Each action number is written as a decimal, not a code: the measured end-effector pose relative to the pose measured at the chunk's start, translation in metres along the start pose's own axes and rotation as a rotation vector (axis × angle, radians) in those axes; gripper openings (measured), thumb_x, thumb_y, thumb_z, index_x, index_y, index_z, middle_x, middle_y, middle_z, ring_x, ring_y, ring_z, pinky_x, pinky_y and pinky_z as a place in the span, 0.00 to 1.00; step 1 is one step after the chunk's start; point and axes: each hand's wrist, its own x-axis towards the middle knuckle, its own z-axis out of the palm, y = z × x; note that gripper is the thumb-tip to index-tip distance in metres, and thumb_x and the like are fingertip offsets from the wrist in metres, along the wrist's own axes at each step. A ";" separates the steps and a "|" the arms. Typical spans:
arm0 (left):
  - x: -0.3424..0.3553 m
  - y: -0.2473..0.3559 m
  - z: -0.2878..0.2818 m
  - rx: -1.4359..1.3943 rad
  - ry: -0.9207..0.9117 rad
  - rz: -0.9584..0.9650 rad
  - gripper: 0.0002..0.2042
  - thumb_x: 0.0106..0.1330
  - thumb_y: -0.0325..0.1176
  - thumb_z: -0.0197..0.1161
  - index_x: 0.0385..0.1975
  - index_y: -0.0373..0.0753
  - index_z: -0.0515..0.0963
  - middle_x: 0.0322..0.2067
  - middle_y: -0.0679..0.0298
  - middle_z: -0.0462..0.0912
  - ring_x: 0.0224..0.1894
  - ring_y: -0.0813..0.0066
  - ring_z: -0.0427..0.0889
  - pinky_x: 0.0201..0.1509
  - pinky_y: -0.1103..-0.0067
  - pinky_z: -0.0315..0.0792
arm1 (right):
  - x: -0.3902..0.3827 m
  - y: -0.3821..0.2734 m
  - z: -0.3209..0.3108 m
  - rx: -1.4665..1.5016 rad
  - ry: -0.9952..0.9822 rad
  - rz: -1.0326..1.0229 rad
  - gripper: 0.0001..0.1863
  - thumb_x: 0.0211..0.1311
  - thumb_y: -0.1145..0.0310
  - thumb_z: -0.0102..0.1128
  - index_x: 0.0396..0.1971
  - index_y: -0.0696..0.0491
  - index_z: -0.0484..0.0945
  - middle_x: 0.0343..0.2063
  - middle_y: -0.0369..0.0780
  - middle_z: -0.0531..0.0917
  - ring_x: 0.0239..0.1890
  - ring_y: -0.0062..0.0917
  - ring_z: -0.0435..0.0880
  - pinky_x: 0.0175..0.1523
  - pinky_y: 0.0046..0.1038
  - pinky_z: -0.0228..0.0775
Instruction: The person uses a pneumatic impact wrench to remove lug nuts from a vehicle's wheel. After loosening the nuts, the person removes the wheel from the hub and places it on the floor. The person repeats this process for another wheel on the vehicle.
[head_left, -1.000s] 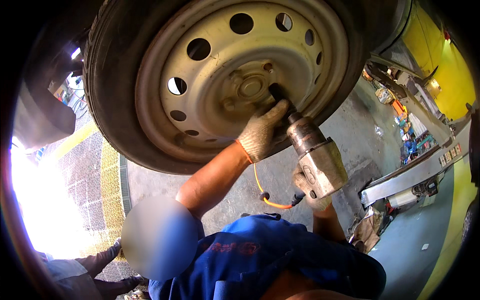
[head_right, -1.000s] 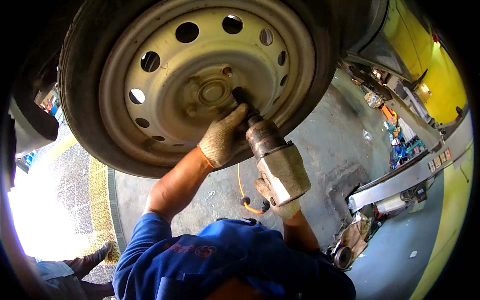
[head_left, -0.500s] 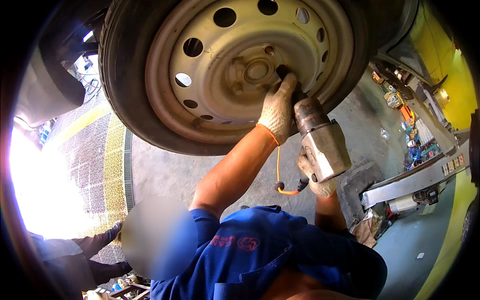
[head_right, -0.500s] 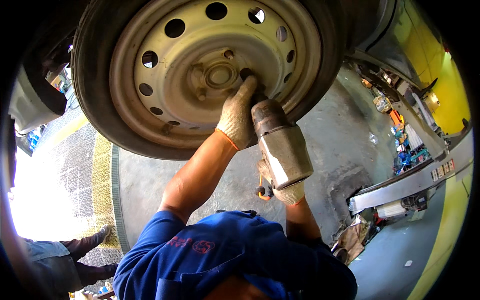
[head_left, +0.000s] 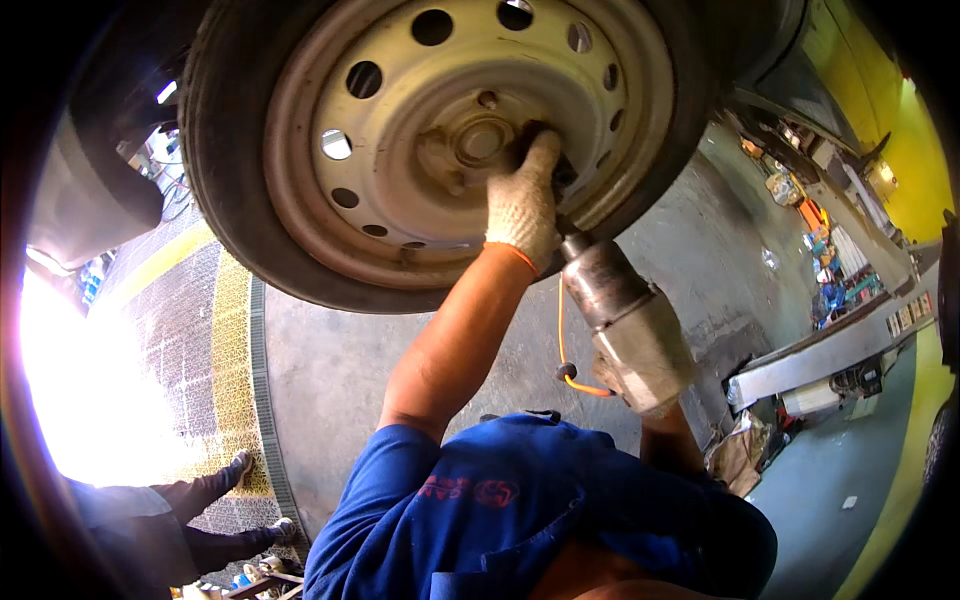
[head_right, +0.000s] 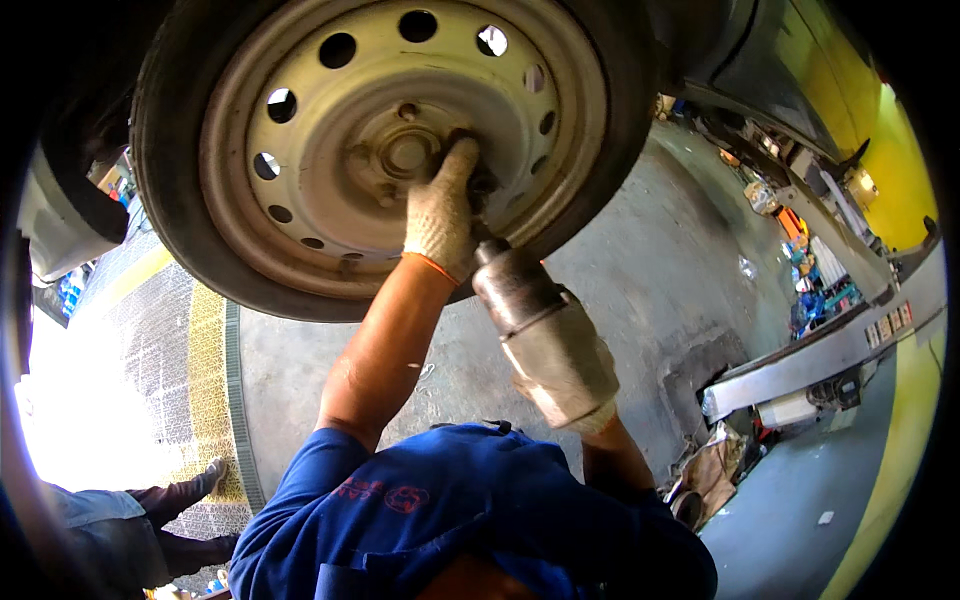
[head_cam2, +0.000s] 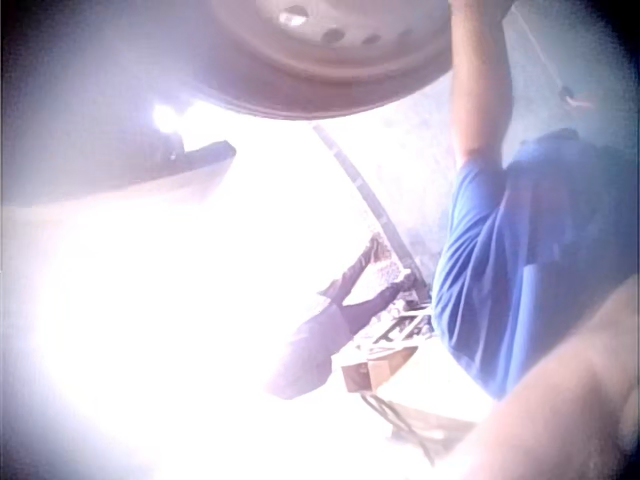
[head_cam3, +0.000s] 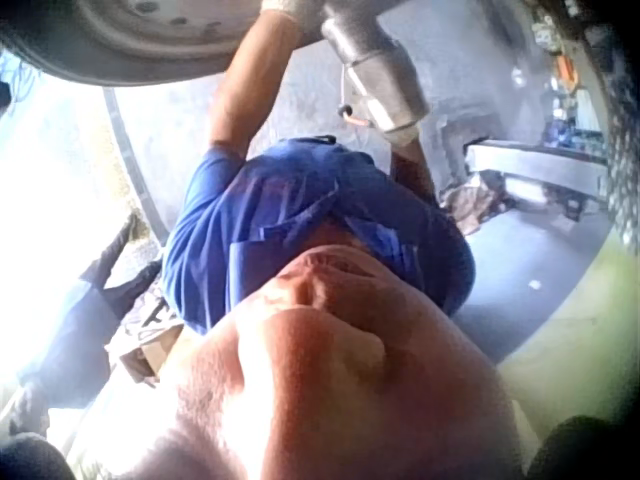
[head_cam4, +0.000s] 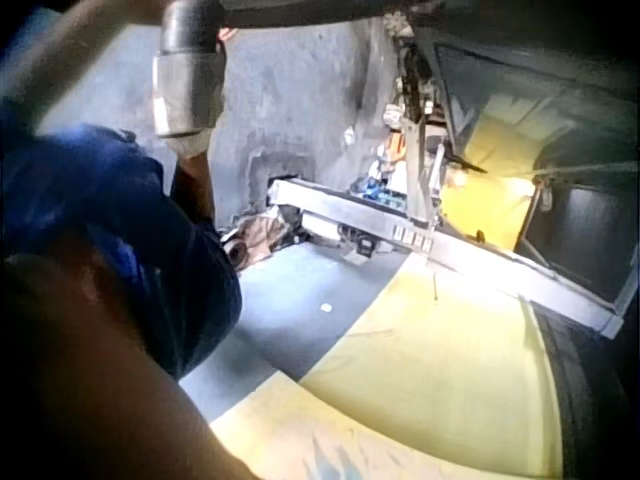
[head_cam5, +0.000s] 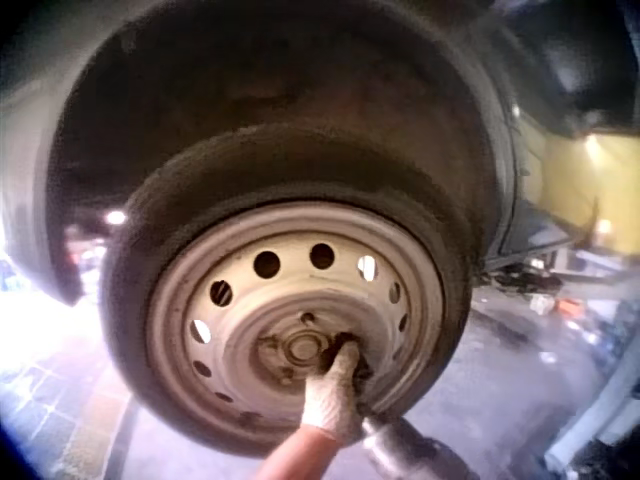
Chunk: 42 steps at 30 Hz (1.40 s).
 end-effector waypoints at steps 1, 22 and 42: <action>0.001 0.001 -0.004 -0.006 0.008 -0.005 0.16 0.66 0.42 0.68 0.43 0.35 0.79 0.30 0.64 0.80 0.27 0.77 0.75 0.29 0.79 0.69 | 0.002 -0.004 0.001 -0.010 -0.010 0.022 0.26 0.61 0.57 0.65 0.57 0.50 0.71 0.46 0.40 0.79 0.47 0.30 0.79 0.48 0.37 0.75; 0.014 0.008 -0.008 -0.299 -0.081 -0.227 0.16 0.66 0.40 0.67 0.47 0.37 0.77 0.35 0.58 0.82 0.35 0.64 0.83 0.39 0.67 0.80 | 0.046 -0.025 0.004 0.516 0.282 0.121 0.22 0.59 0.72 0.71 0.53 0.58 0.77 0.47 0.41 0.82 0.45 0.28 0.81 0.48 0.29 0.77; -0.070 -0.014 -0.166 0.337 -0.312 -0.250 0.10 0.68 0.37 0.63 0.39 0.37 0.79 0.30 0.65 0.81 0.29 0.75 0.76 0.30 0.79 0.71 | -0.027 0.020 -0.051 1.392 -0.461 0.620 0.37 0.56 0.56 0.75 0.62 0.56 0.72 0.59 0.43 0.79 0.58 0.28 0.81 0.63 0.30 0.74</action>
